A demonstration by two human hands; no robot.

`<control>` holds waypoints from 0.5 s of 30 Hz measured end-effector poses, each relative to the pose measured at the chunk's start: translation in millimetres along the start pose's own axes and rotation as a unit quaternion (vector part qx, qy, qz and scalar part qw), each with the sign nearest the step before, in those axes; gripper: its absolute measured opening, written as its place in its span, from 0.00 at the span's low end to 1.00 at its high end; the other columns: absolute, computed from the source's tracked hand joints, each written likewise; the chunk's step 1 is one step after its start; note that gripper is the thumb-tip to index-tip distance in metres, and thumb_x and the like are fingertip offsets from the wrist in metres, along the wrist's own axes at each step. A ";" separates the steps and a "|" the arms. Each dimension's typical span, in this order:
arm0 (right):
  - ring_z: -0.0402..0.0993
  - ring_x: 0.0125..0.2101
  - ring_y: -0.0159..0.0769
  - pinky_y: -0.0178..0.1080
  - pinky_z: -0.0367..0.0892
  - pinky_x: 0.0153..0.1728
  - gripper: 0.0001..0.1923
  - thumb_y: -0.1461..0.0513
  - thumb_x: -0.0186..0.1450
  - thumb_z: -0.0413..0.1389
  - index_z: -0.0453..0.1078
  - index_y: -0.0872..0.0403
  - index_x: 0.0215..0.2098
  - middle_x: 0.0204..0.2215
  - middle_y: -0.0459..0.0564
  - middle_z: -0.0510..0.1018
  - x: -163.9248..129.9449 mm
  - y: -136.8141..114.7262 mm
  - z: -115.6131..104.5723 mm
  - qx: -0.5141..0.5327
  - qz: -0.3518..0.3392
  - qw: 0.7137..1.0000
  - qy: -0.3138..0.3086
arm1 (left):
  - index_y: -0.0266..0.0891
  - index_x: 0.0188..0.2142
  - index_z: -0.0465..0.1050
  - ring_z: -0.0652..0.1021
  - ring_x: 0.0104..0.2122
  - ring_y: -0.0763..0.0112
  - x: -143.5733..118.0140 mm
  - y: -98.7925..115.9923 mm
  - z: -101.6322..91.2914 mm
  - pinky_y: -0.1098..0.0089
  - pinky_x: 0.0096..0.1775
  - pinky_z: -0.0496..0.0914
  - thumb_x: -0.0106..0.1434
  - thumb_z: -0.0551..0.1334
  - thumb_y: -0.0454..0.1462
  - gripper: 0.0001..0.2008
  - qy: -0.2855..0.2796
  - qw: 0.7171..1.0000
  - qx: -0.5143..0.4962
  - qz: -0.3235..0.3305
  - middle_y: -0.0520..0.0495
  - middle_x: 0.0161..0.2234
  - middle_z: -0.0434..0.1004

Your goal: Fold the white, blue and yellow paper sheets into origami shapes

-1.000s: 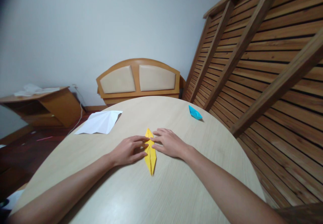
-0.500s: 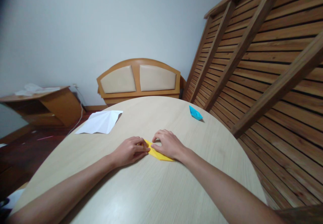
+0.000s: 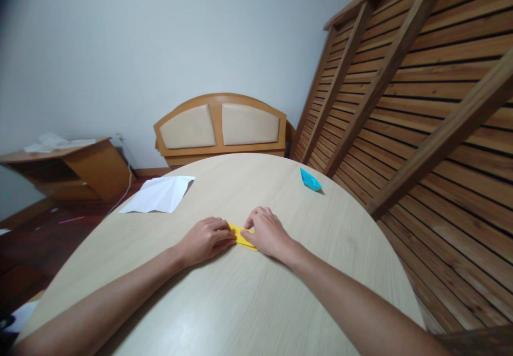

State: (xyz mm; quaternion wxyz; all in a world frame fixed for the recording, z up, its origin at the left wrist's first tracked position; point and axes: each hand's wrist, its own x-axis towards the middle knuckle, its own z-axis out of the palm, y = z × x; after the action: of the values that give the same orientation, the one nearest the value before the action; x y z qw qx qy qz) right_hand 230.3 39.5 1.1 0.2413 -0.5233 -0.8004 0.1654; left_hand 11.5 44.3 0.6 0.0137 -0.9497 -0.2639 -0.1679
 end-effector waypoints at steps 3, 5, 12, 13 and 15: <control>0.70 0.45 0.44 0.44 0.64 0.48 0.04 0.60 0.61 0.61 0.74 0.53 0.30 0.38 0.53 0.77 -0.4 -0.8 0.4 0.005 0.009 1.000 -0.001 | 0.41 0.39 0.78 0.75 0.33 0.67 0.5 0.6 -1.2 0.68 0.35 0.67 0.72 0.55 0.40 0.13 0.001 1.000 0.007 0.007 0.46 0.34 0.78; 0.71 0.44 0.44 0.43 0.65 0.47 0.04 0.60 0.60 0.61 0.74 0.53 0.30 0.37 0.52 0.79 -0.7 -1.3 0.2 0.012 0.015 1.000 0.003 | 0.41 0.39 0.77 0.75 0.33 0.67 0.7 0.8 -1.9 0.68 0.35 0.67 0.72 0.55 0.40 0.13 0.003 1.000 0.012 0.012 0.46 0.34 0.78; 0.76 0.37 0.41 0.40 0.67 0.40 0.05 0.59 0.60 0.62 0.76 0.52 0.28 0.31 0.49 0.82 0.3 -8.6 -2.8 0.037 0.025 0.999 0.001 | 0.40 0.38 0.77 0.74 0.37 0.66 0.4 1.9 -3.1 0.67 0.38 0.70 0.72 0.55 0.39 0.13 0.032 0.999 0.010 0.024 0.45 0.35 0.77; 0.77 0.35 0.40 0.39 0.67 0.38 0.05 0.60 0.60 0.62 0.77 0.52 0.28 0.30 0.49 0.82 0.3 -10.5 -3.7 0.043 0.026 0.999 -0.005 | 0.40 0.38 0.77 0.74 0.38 0.66 0.0 2.1 -3.0 0.67 0.39 0.70 0.72 0.56 0.39 0.12 0.040 0.999 0.007 0.026 0.45 0.36 0.77; 0.77 0.32 0.37 0.37 0.66 0.35 0.05 0.60 0.60 0.62 0.77 0.53 0.28 0.29 0.48 0.83 -0.1 -13.9 -5.5 0.059 0.026 0.998 -0.017 | 0.39 0.38 0.77 0.75 0.40 0.66 -1.0 2.5 -2.7 0.67 0.40 0.72 0.71 0.56 0.38 0.11 0.053 0.998 0.005 0.026 0.44 0.40 0.77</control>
State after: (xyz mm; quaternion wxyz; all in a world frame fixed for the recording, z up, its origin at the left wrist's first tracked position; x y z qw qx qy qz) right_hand 222.9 34.0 12.8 0.2533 -0.5262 -0.7792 0.2278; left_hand 11.1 41.3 3.0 0.0371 -0.9459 -0.2389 -0.2165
